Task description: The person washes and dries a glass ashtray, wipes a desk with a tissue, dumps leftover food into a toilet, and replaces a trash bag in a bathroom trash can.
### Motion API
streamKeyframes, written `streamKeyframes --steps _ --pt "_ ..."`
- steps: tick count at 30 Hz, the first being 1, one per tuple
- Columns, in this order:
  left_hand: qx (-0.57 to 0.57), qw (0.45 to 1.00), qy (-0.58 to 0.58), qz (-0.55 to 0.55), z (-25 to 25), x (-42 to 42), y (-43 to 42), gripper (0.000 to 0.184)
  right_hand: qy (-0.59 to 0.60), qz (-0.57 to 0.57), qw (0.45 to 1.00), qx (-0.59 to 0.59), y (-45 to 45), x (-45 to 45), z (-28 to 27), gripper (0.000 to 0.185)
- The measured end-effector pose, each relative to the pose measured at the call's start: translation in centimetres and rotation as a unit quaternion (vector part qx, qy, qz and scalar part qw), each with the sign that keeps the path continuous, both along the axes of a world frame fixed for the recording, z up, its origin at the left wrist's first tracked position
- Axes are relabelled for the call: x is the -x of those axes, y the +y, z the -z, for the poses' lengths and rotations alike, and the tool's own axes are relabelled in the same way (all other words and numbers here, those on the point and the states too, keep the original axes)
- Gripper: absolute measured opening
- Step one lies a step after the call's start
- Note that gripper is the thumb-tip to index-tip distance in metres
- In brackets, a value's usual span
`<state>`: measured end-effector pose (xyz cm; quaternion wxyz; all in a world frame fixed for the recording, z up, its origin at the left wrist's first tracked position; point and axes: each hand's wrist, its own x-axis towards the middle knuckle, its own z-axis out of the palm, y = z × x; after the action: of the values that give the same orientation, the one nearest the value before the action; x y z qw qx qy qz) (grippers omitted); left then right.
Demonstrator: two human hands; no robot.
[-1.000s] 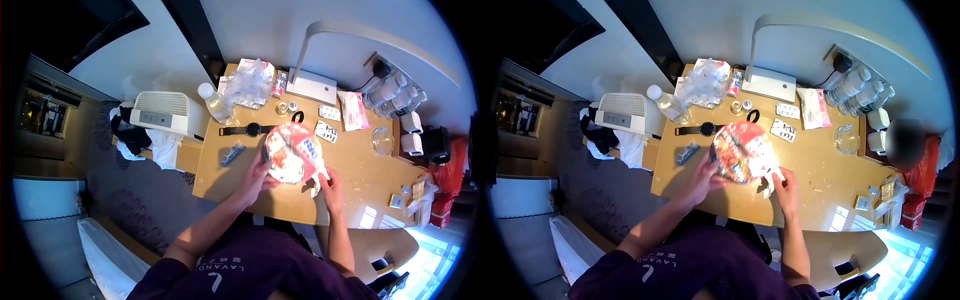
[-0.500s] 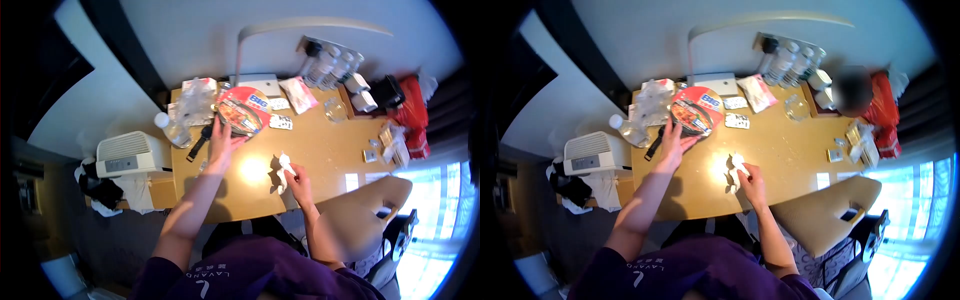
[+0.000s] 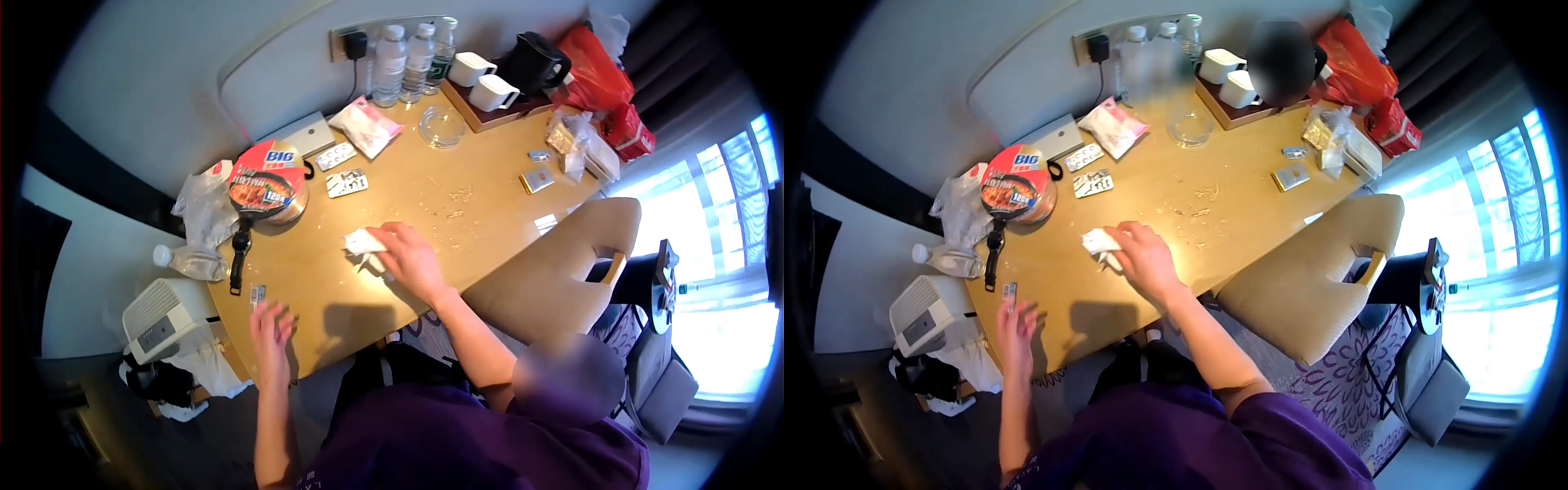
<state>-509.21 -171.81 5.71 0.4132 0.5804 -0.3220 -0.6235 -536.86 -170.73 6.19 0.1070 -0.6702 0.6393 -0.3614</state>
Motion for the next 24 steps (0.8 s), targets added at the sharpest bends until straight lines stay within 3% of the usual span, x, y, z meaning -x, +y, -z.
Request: streamKeyframes --steps 2,3,5,6,9,10,12,13,14,15,18,19,24 --pt "-0.020 0.999 0.000 -0.026 0.5 -1.8 3.3 0.025 0.036 0.167 0.984 0.049 1.1 4.4 1.9 0.028" --pt "-0.013 0.999 0.001 -0.032 0.9 -2.7 4.8 0.023 0.043 0.284 0.958 0.012 1.7 8.6 3.1 0.023" --pt "-0.002 0.999 -0.010 -0.038 1.6 -4.1 7.2 0.020 0.067 0.375 0.919 0.106 4.0 16.1 1.4 0.016" --pt "0.001 0.999 -0.022 -0.036 1.9 -4.5 8.3 0.019 0.176 0.424 0.883 0.099 5.2 19.6 1.5 0.017" --pt "0.004 1.000 -0.027 -0.014 1.7 -3.0 8.7 0.018 0.186 0.453 0.858 -0.153 7.4 26.2 7.6 0.017" --pt "0.005 1.000 -0.023 -0.005 1.6 -2.0 8.5 0.018 0.203 0.412 0.882 -0.104 7.5 24.4 10.3 0.017" --pt "0.017 0.999 -0.020 0.031 1.4 0.9 6.9 0.018 0.062 0.420 0.905 -0.024 5.9 19.6 14.9 0.025" --pt "0.034 0.997 -0.011 0.067 1.3 2.5 5.6 0.018 0.145 0.320 0.936 0.020 5.7 15.5 13.3 0.029" --pt "0.053 0.993 -0.001 0.102 1.0 4.3 4.2 0.018 0.145 0.270 0.952 0.021 5.5 12.4 11.4 0.026" --pt "0.078 0.987 0.007 0.138 0.3 6.1 2.9 0.018 0.067 0.236 0.969 0.004 5.6 10.8 8.4 0.031" --pt "0.158 0.957 0.028 0.243 -1.2 12.9 -1.3 0.017 -0.043 0.271 0.962 0.008 5.0 15.3 7.7 0.028" --pt "0.176 0.948 0.026 0.265 -1.2 15.1 -2.4 0.016 -0.060 0.349 0.934 0.055 4.3 17.3 7.0 0.020" --pt "0.297 0.875 -0.086 0.374 -3.9 31.3 -5.6 0.015 -0.019 0.322 0.944 0.074 1.3 22.6 8.0 0.021"
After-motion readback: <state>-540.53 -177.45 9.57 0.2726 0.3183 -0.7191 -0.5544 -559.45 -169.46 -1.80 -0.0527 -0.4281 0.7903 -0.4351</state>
